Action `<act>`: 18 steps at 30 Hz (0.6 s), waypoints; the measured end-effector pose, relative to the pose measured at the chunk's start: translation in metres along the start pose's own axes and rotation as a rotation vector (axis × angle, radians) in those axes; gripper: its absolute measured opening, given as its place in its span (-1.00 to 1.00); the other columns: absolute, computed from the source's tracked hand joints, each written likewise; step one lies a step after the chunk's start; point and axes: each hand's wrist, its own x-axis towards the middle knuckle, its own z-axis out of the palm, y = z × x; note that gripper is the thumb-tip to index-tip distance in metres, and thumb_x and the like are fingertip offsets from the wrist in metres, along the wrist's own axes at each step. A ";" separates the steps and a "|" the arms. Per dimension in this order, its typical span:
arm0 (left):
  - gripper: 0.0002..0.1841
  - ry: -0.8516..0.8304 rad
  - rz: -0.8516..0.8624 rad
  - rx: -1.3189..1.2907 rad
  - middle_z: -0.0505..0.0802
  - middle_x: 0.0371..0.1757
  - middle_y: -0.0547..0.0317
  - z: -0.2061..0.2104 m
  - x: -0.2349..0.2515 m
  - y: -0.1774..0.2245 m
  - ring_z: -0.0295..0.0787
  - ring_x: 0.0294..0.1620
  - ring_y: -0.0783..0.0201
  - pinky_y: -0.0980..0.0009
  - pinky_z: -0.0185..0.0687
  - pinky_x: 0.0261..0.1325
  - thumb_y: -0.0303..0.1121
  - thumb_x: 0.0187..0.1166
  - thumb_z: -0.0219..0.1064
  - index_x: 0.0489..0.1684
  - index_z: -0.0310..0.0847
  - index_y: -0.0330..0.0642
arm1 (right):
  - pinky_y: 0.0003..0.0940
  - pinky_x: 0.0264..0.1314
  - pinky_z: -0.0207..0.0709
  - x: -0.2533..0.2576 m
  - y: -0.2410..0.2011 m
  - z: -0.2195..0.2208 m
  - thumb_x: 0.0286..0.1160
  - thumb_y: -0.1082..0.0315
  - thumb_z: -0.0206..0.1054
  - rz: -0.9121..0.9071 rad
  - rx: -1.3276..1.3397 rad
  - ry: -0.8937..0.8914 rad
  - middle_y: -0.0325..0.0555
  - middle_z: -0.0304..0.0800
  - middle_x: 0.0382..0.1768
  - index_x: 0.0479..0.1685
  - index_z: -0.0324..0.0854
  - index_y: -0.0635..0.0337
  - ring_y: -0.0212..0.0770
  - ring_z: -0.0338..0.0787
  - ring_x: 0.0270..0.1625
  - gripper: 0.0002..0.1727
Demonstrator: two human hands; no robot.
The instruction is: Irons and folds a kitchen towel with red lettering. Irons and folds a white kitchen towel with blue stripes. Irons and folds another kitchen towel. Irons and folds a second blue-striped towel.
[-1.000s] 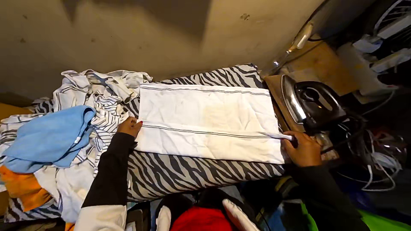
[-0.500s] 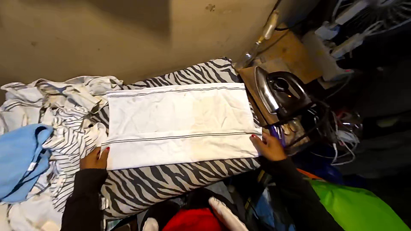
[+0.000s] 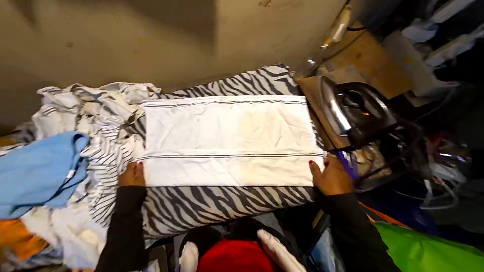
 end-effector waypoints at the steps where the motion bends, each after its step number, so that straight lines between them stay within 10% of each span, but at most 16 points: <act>1: -0.51 -0.017 -0.035 0.024 0.74 0.21 -0.64 0.001 0.001 0.003 0.67 0.33 -0.52 -0.36 0.40 0.46 -0.23 0.88 0.01 0.43 0.50 -0.56 | 0.51 0.43 0.41 -0.002 -0.005 0.002 0.73 -0.05 0.25 0.030 -0.017 -0.017 0.65 0.59 0.36 0.59 0.32 0.56 0.59 0.65 0.40 -0.21; 8: -0.48 -0.085 -0.135 0.126 0.76 0.31 -0.46 0.010 -0.019 0.005 0.73 0.32 -0.41 -0.31 0.53 0.38 -0.16 0.86 0.03 0.66 0.36 -0.29 | 0.67 0.42 0.27 -0.001 0.016 -0.012 0.70 0.10 0.31 -0.085 -0.053 -0.053 0.87 0.50 0.31 0.52 0.35 0.70 0.80 0.52 0.39 -0.26; 11: -0.48 0.228 0.138 0.166 0.63 0.46 -0.52 0.033 -0.041 0.010 0.59 0.45 -0.47 -0.31 0.47 0.43 -0.35 0.68 0.22 0.59 0.44 -0.42 | 0.61 0.44 0.33 -0.016 -0.001 -0.013 0.68 0.10 0.30 -0.318 -0.080 0.212 0.88 0.32 0.46 0.60 0.27 0.64 0.84 0.40 0.47 -0.23; 15: -0.38 0.157 0.543 0.112 0.48 0.72 -0.23 0.070 -0.058 0.040 0.23 0.79 -0.32 -0.44 0.01 0.70 -0.03 0.69 0.14 0.64 0.48 -0.24 | 0.72 0.62 -0.02 -0.018 -0.030 0.037 0.71 -0.30 -0.11 -0.758 -0.082 0.262 0.51 0.44 0.61 0.66 0.39 0.43 0.69 0.25 0.70 -0.07; 18: -0.26 0.123 0.475 0.171 0.33 0.83 -0.09 0.085 -0.043 0.014 0.06 0.87 -0.25 -0.47 -0.21 0.75 0.18 0.69 0.04 0.77 0.35 -0.09 | 0.85 0.61 -0.37 -0.001 -0.015 0.066 0.53 -0.56 -0.18 -0.732 -0.176 0.152 0.31 0.23 0.80 0.80 0.31 0.15 0.56 0.01 0.85 0.09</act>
